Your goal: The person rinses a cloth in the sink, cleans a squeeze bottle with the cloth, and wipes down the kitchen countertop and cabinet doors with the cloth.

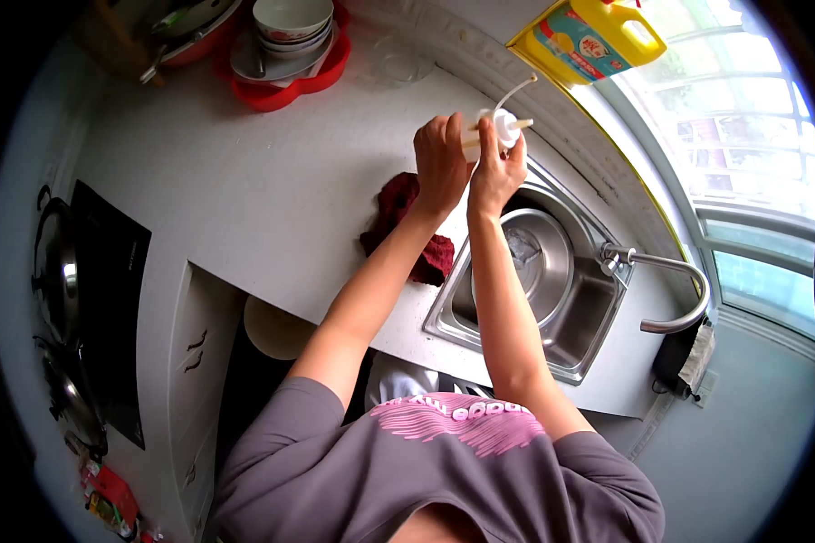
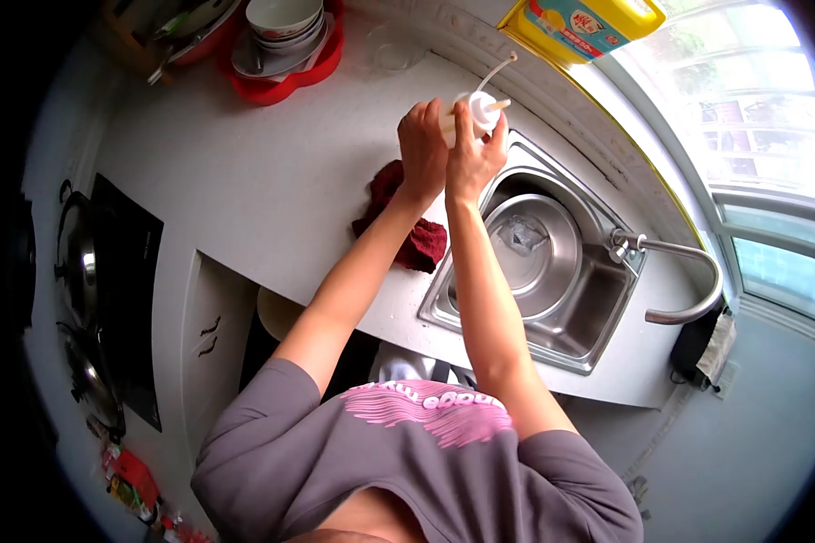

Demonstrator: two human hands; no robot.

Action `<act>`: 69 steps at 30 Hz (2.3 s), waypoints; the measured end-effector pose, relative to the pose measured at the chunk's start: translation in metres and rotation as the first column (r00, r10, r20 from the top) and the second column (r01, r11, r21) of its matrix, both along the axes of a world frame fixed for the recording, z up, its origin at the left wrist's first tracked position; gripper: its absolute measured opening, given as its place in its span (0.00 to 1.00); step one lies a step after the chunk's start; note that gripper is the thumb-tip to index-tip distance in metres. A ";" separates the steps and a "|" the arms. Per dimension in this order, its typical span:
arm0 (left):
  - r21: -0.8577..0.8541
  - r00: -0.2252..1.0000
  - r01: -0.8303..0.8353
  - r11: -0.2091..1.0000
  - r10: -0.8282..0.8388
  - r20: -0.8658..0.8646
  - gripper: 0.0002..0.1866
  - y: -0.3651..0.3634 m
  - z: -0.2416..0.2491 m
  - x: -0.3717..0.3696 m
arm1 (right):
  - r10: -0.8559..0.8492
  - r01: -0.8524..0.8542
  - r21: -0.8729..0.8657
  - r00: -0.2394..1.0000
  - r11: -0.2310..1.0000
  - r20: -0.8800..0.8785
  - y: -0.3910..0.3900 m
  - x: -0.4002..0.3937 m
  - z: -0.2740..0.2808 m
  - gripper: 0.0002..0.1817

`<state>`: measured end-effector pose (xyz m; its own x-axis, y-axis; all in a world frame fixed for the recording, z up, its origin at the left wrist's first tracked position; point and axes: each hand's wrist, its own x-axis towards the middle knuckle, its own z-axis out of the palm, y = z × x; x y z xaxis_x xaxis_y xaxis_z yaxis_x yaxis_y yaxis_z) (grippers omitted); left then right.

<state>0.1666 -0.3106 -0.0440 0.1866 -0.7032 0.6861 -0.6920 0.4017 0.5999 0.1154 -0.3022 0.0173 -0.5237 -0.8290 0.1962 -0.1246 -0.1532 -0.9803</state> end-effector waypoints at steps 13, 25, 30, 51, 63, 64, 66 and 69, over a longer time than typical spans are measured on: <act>0.194 0.902 0.361 0.912 -0.290 -0.319 0.48 -0.106 -0.056 0.035 | 0.319 -0.321 0.036 0.910 0.946 -0.266 -0.120 -0.021 -0.028 0.27; 0.278 0.995 0.013 0.961 0.015 -0.098 0.31 -0.116 -0.051 0.001 | 0.208 -0.249 0.010 0.783 0.968 -0.586 -0.126 -0.020 -0.042 0.28; 0.294 0.992 0.082 0.952 -0.049 -0.120 0.34 -0.075 -0.009 0.019 | 0.267 -0.265 0.088 0.780 0.960 -0.566 -0.153 -0.023 -0.044 0.33; 0.519 0.916 0.261 0.814 -0.379 0.134 0.56 -0.066 -0.064 -0.073 | 0.140 -0.076 0.193 0.928 0.978 -0.345 0.158 -0.202 0.049 0.34; 0.234 0.713 0.691 0.684 -0.698 -0.064 0.08 -0.007 -0.067 -0.050 | 0.193 -0.100 0.326 0.944 0.940 -0.268 0.227 -0.224 0.064 0.34; 0.270 0.704 0.696 0.665 -0.706 -0.076 0.08 0.030 -0.062 -0.034 | 0.181 -0.098 0.336 0.957 0.937 -0.225 0.230 -0.225 0.066 0.35; 0.345 0.728 0.656 0.671 -0.683 -0.056 0.11 0.116 -0.062 0.000 | 0.210 -0.109 0.352 0.942 0.930 -0.263 0.236 -0.224 0.071 0.36; 0.498 0.709 0.619 0.608 -0.705 -0.020 0.19 0.211 -0.043 0.045 | 0.226 -0.129 0.364 0.945 0.922 -0.238 0.248 -0.218 0.068 0.35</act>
